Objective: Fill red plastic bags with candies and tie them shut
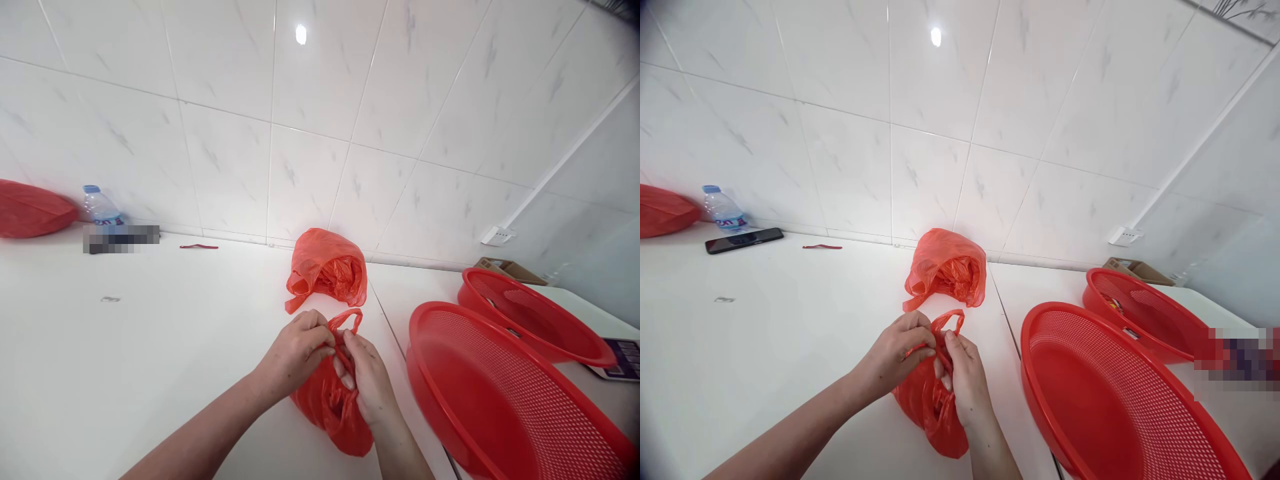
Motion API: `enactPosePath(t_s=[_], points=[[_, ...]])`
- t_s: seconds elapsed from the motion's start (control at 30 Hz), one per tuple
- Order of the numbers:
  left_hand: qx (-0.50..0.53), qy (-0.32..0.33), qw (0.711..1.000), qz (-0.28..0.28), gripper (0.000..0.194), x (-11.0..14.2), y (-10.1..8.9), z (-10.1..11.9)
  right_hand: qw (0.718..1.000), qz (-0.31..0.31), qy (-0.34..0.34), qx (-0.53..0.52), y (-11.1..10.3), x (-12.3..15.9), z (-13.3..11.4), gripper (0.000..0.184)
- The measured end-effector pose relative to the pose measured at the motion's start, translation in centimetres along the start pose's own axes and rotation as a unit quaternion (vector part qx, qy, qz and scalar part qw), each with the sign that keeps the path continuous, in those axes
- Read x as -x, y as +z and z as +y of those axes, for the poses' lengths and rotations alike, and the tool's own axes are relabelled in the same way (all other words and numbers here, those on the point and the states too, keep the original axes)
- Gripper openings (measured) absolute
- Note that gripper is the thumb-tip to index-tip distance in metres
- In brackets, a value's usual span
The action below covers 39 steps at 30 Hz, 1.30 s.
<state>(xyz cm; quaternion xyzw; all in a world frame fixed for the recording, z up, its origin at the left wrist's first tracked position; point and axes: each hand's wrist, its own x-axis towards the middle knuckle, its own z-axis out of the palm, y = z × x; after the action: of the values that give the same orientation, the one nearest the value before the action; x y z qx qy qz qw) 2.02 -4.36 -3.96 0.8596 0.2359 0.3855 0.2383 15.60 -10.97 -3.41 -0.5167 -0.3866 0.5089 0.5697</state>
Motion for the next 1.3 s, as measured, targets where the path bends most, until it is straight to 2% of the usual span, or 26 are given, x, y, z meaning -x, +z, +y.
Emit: enactPosePath(t_s=[0.13,0.2,0.3,0.43,0.5,0.57,0.63,0.7,0.83,0.93,1.0,1.07,1.13,1.23,1.3], points=[[0.032,-0.069,0.997,0.034,0.016,0.2,0.5,-0.9,0.999,-0.008,0.003,-0.039,-0.9,0.2,0.8,0.037],[0.07,-0.111,0.99,0.045,0.016,0.3,0.7,-1.0,0.997,-0.024,0.01,-0.066,-1.5,0.2,1.2,0.04],[0.169,-0.158,0.973,0.02,0.015,0.4,0.9,-0.9,0.998,-0.047,0.014,-0.043,-2.5,0.2,1.5,0.048],[0.291,-0.209,0.932,-0.057,0.012,0.6,1.2,-0.9,0.992,-0.079,-0.022,0.101,-2.8,0.2,0.8,0.014],[0.291,-0.227,0.927,-0.063,0.013,0.8,1.4,-1.0,0.984,-0.034,-0.04,0.171,-2.7,0.2,0.6,0.021],[0.274,-0.231,0.932,-0.054,0.014,0.9,1.6,-0.9,0.966,0.054,-0.051,0.249,-2.8,0.0,0.6,0.026],[0.258,-0.226,0.938,-0.054,0.014,0.9,1.6,-0.7,0.939,0.125,-0.058,0.314,-2.9,-0.2,0.9,0.019],[0.237,-0.224,0.943,-0.065,0.013,0.9,1.4,-0.4,0.932,0.143,-0.055,0.33,-3.2,-0.4,1.3,0.011],[0.187,-0.23,0.952,-0.076,0.011,0.7,0.9,-0.1,0.964,0.1,-0.051,0.24,-3.4,-0.5,1.4,0.02],[0.159,-0.232,0.957,-0.073,0.011,0.8,0.4,-0.3,0.993,0.039,-0.029,0.111,-3.5,-0.4,1.3,0.025],[0.141,-0.219,0.963,-0.067,0.01,1.0,0.0,-0.6,0.999,0.021,-0.012,0.024,-3.8,-0.4,1.5,0.027],[0.121,-0.195,0.971,-0.067,0.011,1.5,-0.6,-0.7,0.998,0.055,-0.007,0.006,-4.3,-0.7,1.9,0.027],[0.099,-0.176,0.976,-0.082,0.013,2.1,-1.7,-0.8,0.987,0.132,-0.021,0.09,-5.2,-1.1,2.7,0.024],[0.054,-0.17,0.978,-0.113,0.017,3.4,-3.7,-1.1,0.929,0.241,-0.079,0.269,-7.1,-1.4,4.2,0.023],[0.02,-0.177,0.976,-0.124,0.019,4.5,-5.1,-1.7,0.894,0.286,-0.107,0.33,-8.2,-1.3,5.4,0.025]])
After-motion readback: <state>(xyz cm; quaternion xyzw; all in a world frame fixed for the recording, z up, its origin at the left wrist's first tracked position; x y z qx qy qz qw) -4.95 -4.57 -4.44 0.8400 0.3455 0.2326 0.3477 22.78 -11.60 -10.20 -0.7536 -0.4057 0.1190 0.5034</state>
